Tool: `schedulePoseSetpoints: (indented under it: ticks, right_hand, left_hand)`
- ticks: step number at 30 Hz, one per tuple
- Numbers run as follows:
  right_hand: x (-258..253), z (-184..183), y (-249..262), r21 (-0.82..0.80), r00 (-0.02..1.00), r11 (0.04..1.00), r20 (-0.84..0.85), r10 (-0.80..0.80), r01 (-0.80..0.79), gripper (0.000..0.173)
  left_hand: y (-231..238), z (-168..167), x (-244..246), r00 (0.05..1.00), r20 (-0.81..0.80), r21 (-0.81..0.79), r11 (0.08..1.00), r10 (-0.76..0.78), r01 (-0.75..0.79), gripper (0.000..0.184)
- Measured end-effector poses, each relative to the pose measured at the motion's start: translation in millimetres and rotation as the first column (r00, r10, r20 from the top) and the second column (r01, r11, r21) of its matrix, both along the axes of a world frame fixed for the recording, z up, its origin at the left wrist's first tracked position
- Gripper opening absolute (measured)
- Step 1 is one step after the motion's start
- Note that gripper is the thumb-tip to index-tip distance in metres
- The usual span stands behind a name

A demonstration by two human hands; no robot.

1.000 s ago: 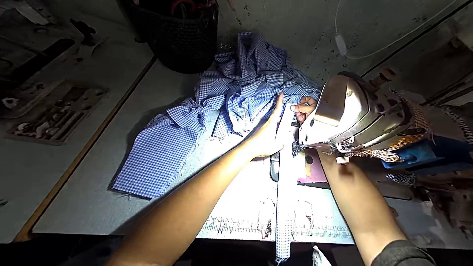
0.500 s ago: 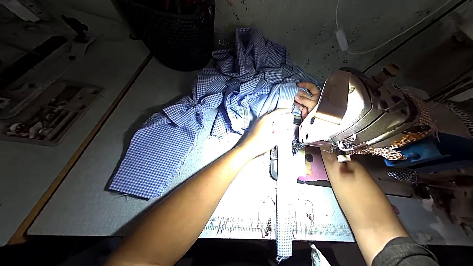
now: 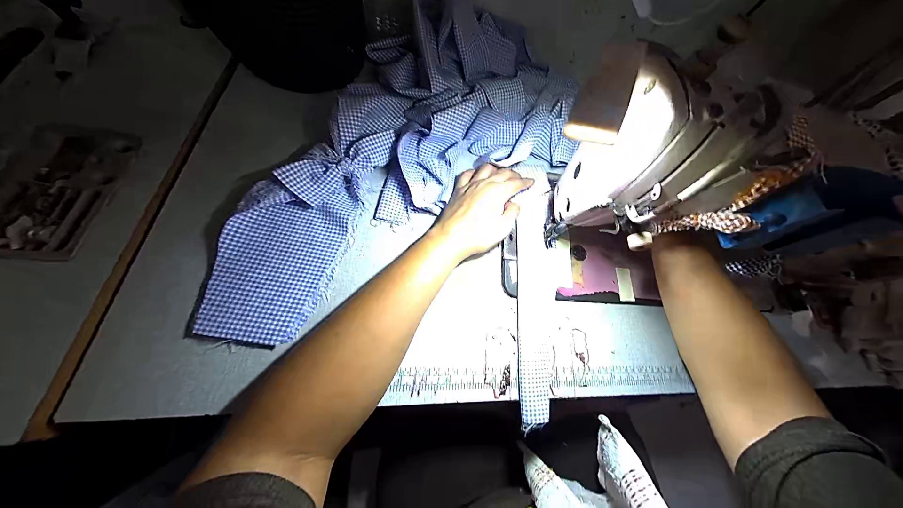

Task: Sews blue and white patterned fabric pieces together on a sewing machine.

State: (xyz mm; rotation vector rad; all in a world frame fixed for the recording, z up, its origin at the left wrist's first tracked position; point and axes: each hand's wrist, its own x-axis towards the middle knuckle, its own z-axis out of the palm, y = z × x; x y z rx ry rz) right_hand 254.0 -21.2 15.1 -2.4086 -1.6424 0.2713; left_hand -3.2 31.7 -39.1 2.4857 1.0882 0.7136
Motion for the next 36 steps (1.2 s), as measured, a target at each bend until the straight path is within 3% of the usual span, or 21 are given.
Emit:
schedulePoseSetpoints:
  ticks: [3, 5, 9, 12, 16, 18, 20, 23, 25, 29, 32, 36]
  right_hand:
    - [-1, 9, -6, 0.014, 0.994, 0.995, 0.028, 0.103, -0.103, 0.039]
    - [-16, 32, -20, -0.123, 0.989, 0.987, 0.090, 0.118, -0.107, 0.040]
    - [-5, 10, -30, -0.023, 0.958, 0.962, 0.095, 0.272, -0.271, 0.044]
    - [-1, -26, -82, 0.318, 0.919, 0.894, -0.129, 0.371, -0.316, 0.042]
    - [-36, -49, -198, 0.530, 0.728, 0.676, -0.150, 0.669, -0.512, 0.035]
    - [-55, -59, -224, 0.555, 0.658, 0.561, -0.032, 0.752, -0.614, 0.031]
    - [-66, -76, -229, 0.589, 0.653, 0.489, 0.089, 0.752, -0.644, 0.033]
    - [-70, -95, -221, 0.673, 0.676, 0.451, 0.100, 0.730, -0.586, 0.025]
    - [-75, -97, -218, 0.747, 0.675, 0.447, 0.003, 0.738, -0.492, 0.015]
    - [-85, -79, -218, 0.852, 0.638, 0.442, -0.178, 0.749, -0.281, 0.010]
    - [-85, -69, -214, 0.871, 0.641, 0.451, -0.235, 0.730, -0.194, 0.009]
    - [-76, -45, -205, 0.853, 0.562, 0.513, -0.380, 0.735, -0.093, 0.020]
  left_hand:
    - [4, 9, 12, 0.990, -0.140, 0.094, 0.996, 0.014, -0.001, 0.047]
    - [15, 18, 22, 0.977, -0.209, 0.136, 0.988, -0.049, 0.079, 0.043]
    - [57, 34, 28, 0.963, -0.269, -0.073, 0.997, 0.008, -0.029, 0.049]
    - [72, 41, 16, 0.973, -0.224, -0.053, 0.996, 0.053, -0.067, 0.047]
    - [-7, 54, -13, 0.990, -0.139, 0.151, 0.988, -0.024, 0.045, 0.039]
    - [-71, 42, -31, 0.979, -0.119, 0.182, 0.966, -0.162, 0.182, 0.039]
    - [-132, 27, -40, 0.957, -0.059, 0.112, 0.951, -0.285, 0.290, 0.034]
    - [-193, 8, -43, 0.958, 0.049, 0.096, 0.956, -0.283, 0.277, 0.033]
    - [-211, -2, -40, 0.960, 0.125, 0.118, 0.965, -0.249, 0.235, 0.034]
    - [-218, -11, -23, 0.916, 0.338, 0.191, 0.969, -0.215, 0.157, 0.029]
    - [-214, -10, -8, 0.846, 0.492, 0.258, 0.962, -0.208, 0.087, 0.010]
    - [-206, 5, 2, 0.768, 0.632, 0.095, 0.994, -0.105, 0.057, 0.006]
